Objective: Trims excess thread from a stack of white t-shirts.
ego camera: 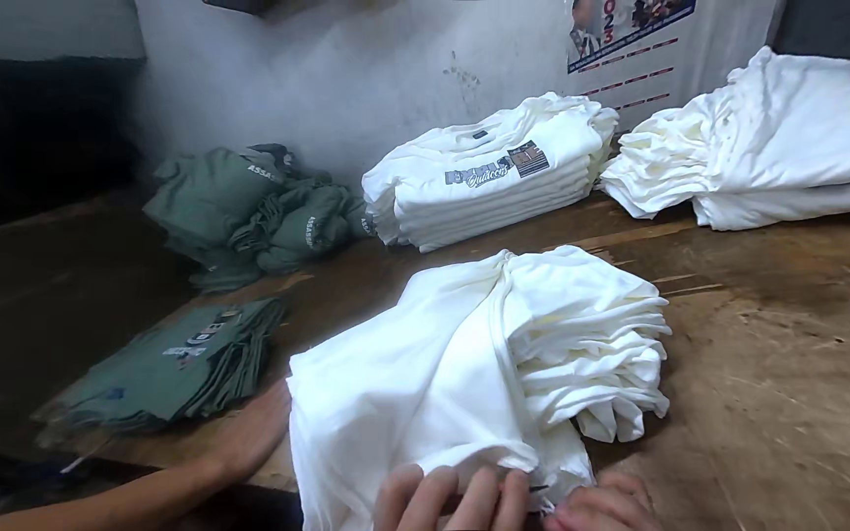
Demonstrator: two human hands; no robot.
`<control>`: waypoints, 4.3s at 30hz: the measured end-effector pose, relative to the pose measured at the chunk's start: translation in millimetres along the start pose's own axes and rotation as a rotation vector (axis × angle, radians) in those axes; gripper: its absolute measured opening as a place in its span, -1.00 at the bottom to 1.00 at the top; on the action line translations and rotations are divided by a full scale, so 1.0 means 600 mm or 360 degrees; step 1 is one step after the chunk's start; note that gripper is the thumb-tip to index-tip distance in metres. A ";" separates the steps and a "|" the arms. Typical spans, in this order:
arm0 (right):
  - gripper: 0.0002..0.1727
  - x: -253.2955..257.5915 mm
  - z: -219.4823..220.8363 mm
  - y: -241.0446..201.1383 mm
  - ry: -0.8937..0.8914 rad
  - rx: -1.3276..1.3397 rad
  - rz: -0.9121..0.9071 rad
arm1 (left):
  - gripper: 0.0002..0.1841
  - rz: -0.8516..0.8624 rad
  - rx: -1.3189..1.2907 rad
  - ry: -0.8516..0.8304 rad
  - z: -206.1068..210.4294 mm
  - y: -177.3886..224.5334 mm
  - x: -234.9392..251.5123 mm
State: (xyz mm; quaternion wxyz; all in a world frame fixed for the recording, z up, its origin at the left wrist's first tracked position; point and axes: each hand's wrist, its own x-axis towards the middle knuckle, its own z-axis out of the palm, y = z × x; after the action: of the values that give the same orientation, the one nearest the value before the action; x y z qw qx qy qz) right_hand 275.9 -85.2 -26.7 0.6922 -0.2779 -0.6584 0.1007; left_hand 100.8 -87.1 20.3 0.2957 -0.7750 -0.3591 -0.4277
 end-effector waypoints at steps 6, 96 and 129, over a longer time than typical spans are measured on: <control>-0.83 0.018 -0.031 0.011 -0.0342 -0.0581 0.0161 | -0.86 -0.0532 -0.0022 -0.0226 -0.058 -0.049 0.026; -0.86 0.027 -0.018 0.025 -0.0200 -0.0505 0.0135 | -0.86 -0.0470 0.0038 -0.0023 -0.012 -0.036 -0.042; -0.84 0.031 -0.031 0.006 -0.0199 -0.0444 0.0622 | -0.79 -0.0624 -0.0042 -0.0267 -0.018 0.054 0.004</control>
State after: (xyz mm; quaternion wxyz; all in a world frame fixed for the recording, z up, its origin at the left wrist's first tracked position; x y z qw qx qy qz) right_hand 297.0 -77.5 -12.0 0.5725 -0.4860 -0.6412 0.1577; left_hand 122.9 -113.3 22.4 0.1659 -0.7269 -0.5207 -0.4158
